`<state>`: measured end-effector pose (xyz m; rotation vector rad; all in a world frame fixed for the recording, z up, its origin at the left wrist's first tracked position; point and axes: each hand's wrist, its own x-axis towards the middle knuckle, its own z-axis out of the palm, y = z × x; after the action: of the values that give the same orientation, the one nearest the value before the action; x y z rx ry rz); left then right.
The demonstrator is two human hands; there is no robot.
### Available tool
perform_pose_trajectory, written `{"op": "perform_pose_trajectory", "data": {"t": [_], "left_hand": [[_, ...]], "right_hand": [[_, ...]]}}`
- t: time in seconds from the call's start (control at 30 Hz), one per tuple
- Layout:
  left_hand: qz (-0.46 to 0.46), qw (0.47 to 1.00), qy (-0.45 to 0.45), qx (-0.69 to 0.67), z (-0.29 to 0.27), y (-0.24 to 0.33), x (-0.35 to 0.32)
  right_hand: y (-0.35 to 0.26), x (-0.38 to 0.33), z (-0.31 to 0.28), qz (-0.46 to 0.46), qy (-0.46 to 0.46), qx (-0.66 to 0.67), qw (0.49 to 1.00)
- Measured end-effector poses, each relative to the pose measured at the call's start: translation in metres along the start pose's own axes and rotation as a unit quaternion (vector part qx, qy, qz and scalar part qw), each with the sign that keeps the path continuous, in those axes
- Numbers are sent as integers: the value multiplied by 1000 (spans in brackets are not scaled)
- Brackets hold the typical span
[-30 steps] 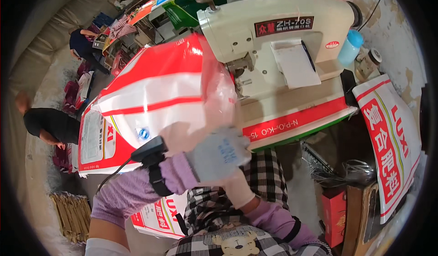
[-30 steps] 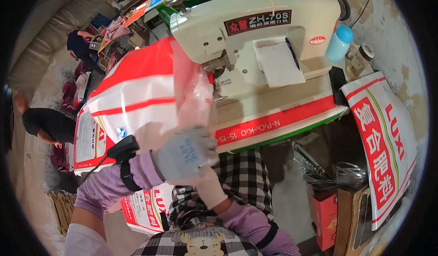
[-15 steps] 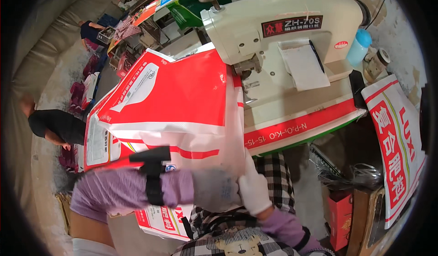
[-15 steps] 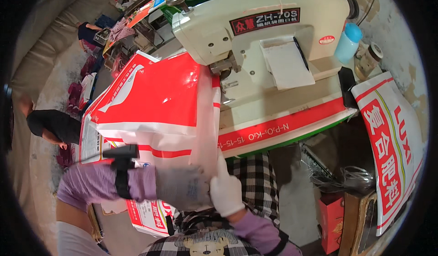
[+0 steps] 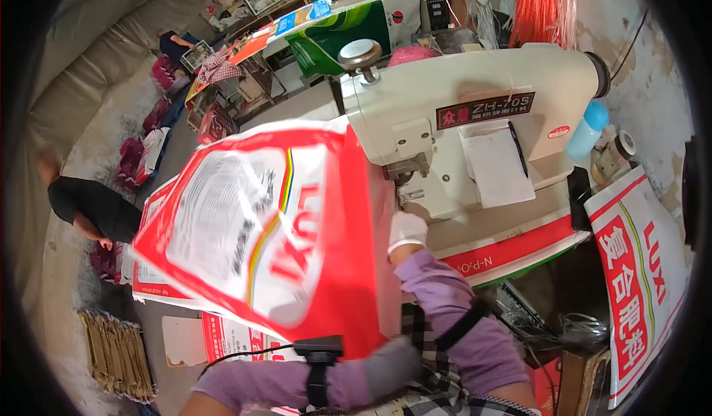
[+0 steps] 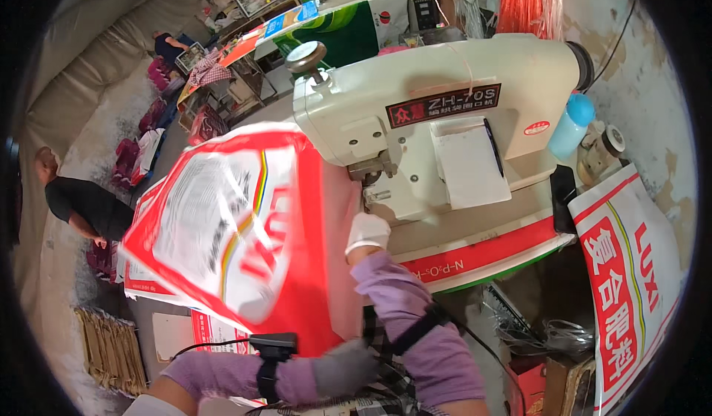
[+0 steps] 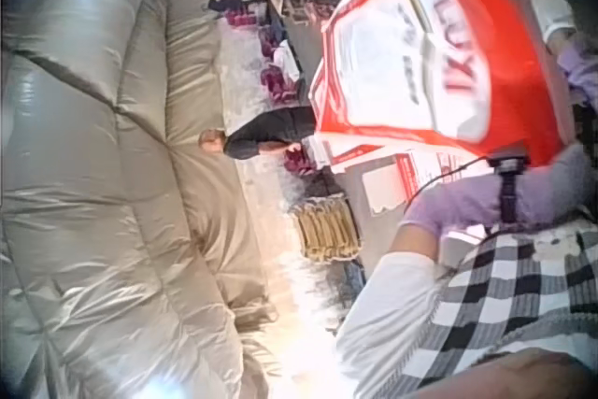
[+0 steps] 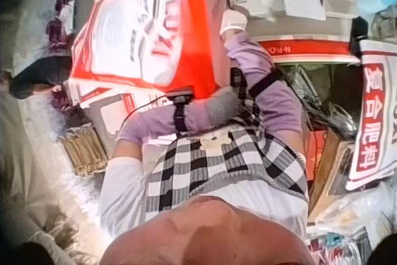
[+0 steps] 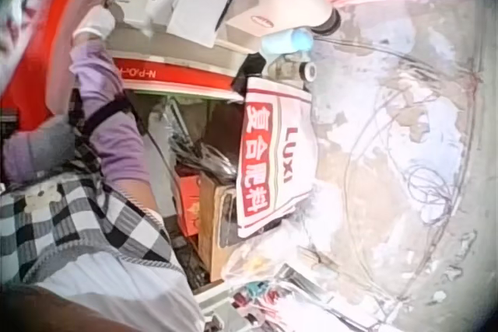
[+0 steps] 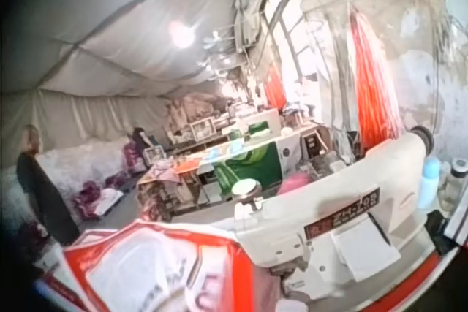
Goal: Sewing large plastic fertilizer bags using an industrial sewing machine.
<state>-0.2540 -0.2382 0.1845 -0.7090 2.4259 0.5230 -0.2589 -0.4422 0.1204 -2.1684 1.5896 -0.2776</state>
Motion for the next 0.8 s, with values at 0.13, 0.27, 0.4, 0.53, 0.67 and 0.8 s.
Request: {"op": "perform_pose_trajectory", "data": {"t": [0.13, 0.27, 0.4, 0.53, 0.67, 0.8], "left_hand": [[136, 850, 295, -414, -34, -81, 5], [139, 825, 95, -540, 22, -198, 1], [-139, 910, -112, -374, -33, -72, -98], [-225, 807, 507, -205, -14, -51, -82], [-117, 962, 137, -205, 1, -22, -65], [-132, 975, 29, -178, -17, -20, -46]], "right_hand": [[41, -50, 58, -8, -33, 207, 978], [31, -134, 67, -48, -74, 528, 845], [17, -211, -4, 44, -77, 535, 840], [21, -211, -29, 69, -190, 533, 822], [48, -182, -17, 141, -181, 532, 815], [12, -124, -24, 38, -28, 180, 983]]}}
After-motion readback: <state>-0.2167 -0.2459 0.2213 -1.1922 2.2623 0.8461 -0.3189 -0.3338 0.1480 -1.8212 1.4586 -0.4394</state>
